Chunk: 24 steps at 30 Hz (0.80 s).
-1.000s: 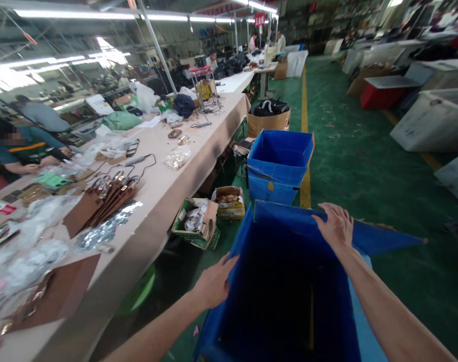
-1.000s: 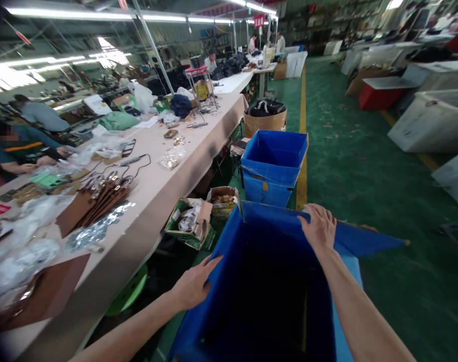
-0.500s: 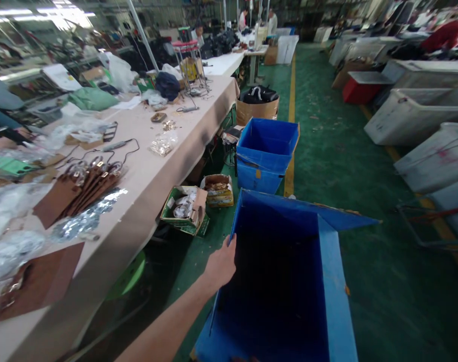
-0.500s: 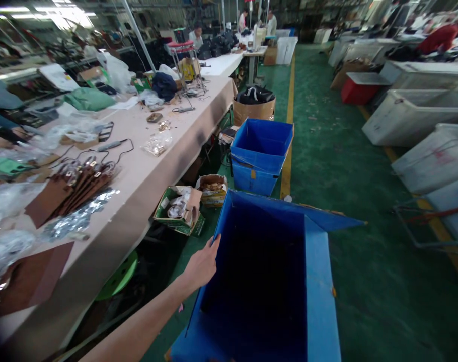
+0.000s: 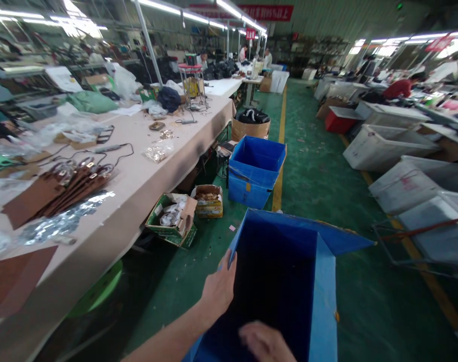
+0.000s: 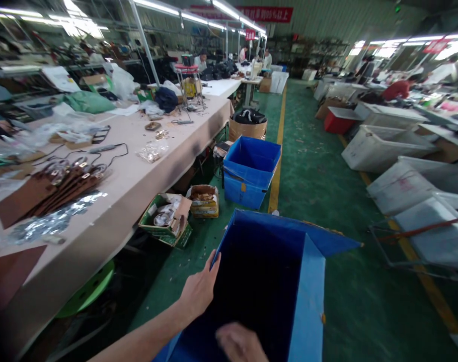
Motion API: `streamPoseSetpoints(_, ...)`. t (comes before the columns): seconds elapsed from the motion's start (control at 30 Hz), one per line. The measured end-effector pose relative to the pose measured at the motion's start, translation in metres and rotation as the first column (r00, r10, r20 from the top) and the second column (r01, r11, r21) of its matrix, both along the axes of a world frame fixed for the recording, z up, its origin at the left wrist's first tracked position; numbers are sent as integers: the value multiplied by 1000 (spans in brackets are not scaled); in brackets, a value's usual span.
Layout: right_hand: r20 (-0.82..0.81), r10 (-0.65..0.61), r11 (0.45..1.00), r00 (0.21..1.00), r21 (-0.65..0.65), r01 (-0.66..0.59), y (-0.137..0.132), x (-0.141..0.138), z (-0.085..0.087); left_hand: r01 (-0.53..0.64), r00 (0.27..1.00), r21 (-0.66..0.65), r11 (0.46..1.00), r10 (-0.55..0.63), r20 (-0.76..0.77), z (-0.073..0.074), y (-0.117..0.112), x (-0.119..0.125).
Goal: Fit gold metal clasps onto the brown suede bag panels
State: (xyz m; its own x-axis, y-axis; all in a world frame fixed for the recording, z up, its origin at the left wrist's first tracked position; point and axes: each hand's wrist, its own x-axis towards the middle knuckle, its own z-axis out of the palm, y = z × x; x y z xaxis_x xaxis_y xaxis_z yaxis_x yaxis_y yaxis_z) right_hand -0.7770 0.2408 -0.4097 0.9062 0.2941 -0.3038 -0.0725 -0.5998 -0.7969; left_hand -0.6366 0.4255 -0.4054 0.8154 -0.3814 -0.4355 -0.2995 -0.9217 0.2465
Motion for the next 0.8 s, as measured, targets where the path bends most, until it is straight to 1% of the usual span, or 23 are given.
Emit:
streamPoseSetpoints(0.03,65,-119,992,991,-27,121,-17,20,3,-12,1000,-5,1000,12,15,-1,-3,-2)
streamPoseSetpoints(0.07,174,-256,960,951,-66,271,-33,43,5,-21,999,-8,1000,21,26,-3,-7,-3)
streamPoseSetpoints(0.1,314,-322,923,893,-108,371,-49,68,7,-28,999,-8,1000,28,33,-4,-10,-3)
streamPoseSetpoints(0.13,438,-307,897,845,-163,410,-64,95,7,-31,999,-5,1000,31,34,-5,-12,-4)
streamPoseSetpoints(0.17,523,-240,883,818,-234,408,-77,122,5,-33,999,2,999,33,31,-5,-13,-4)
streamPoseSetpoints(0.2,565,-167,862,808,-313,398,-87,149,2,-34,999,11,999,34,27,-6,-13,-4)
streamPoseSetpoints(0.27,570,-54,808,820,-457,371,-101,197,-10,-46,999,22,999,45,26,-7,-10,-4)
streamPoseSetpoints(0.3,555,-22,776,832,-514,364,-105,218,-17,-56,998,24,998,55,24,-8,-8,-4)
streamPoseSetpoints(0.37,534,-16,722,846,-579,379,-112,250,-32,-69,998,30,997,69,0,-14,-6,-4)
streamPoseSetpoints(0.4,536,-43,708,843,-580,404,-114,264,-40,-74,997,44,996,75,-25,-19,-6,-4)
streamPoseSetpoints(0.43,549,-92,710,831,-549,442,-116,275,-47,-78,995,61,995,81,-55,-25,-9,-5)
streamPoseSetpoints(0.47,567,-153,722,809,-495,483,-118,286,-53,-83,992,80,993,90,-87,-31,-14,-5)
streamPoseSetpoints(0.53,589,-262,756,765,-368,542,-120,302,-59,-103,985,93,990,115,-129,-43,-30,-8)
streamPoseSetpoints(0.57,591,-288,772,753,-322,548,-120,307,-59,-109,984,84,991,119,-134,-47,-41,-9)
streamPoseSetpoints(0.63,588,-281,803,758,-288,522,-124,309,-54,-82,989,43,996,87,-123,-50,-63,-12)
streamPoseSetpoints(0.67,595,-272,819,757,-271,507,-128,304,-49,-53,991,20,998,55,-118,-51,-74,-14)
streamPoseSetpoints(0.7,614,-277,832,739,-232,504,-135,296,-44,-21,993,-5,1000,21,-117,-51,-84,-16)
streamPoseSetpoints(0.73,653,-308,835,692,-162,525,-145,283,-40,10,992,-33,999,-14,-124,-51,-93,-18)
streamPoseSetpoints(0.77,697,-352,812,624,-104,574,-156,266,-37,38,989,-61,997,-46,-137,-53,-100,-19)
streamPoseSetpoints(0.8,736,-399,763,547,-64,643,-169,244,-36,62,985,-88,994,-75,-154,-57,-105,-21)
